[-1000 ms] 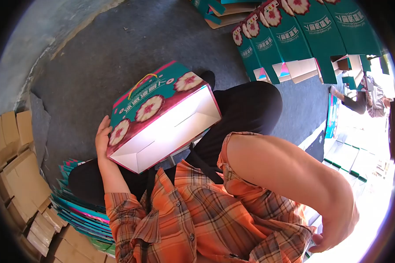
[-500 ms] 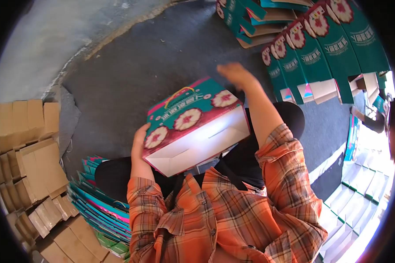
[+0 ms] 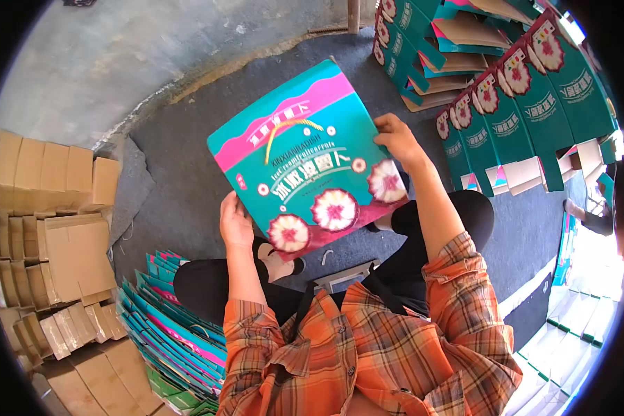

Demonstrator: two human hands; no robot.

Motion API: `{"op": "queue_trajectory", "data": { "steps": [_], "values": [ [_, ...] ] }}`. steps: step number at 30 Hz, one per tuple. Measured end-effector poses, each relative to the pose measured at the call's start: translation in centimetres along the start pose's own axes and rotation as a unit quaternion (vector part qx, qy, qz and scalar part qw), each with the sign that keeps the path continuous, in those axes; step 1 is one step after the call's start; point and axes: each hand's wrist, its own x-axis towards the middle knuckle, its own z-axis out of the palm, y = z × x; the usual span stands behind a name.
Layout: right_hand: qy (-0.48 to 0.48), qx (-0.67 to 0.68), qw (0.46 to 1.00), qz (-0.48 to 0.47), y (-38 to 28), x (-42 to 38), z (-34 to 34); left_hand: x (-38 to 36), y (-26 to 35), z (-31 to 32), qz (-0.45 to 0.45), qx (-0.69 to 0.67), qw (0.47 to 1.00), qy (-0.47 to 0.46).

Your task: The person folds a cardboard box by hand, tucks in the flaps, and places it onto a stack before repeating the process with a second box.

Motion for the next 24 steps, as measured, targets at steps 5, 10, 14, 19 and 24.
{"op": "queue_trajectory", "data": {
  "steps": [5,10,14,19,24],
  "values": [
    [0.020,0.040,0.994,0.103,2.3,-2.0,1.1,-0.6,-0.8,-1.0,-0.061,-0.041,0.997,0.026],
    [0.026,0.133,0.975,0.174,6.7,-2.5,1.6,-0.4,-3.2,-2.3,-0.148,0.005,0.989,0.030],
    [0.027,0.101,0.978,0.181,6.2,-2.8,0.9,-0.2,-2.3,-1.6,-0.133,0.128,0.983,0.004],
    [0.035,0.031,0.972,0.229,7.0,-2.9,0.6,-0.9,-0.4,-0.7,-0.132,0.223,0.966,-0.010],
    [0.037,0.025,0.975,0.217,6.9,-2.8,0.5,-2.5,3.0,2.1,-0.039,0.270,0.962,-0.018]
  ]
}}
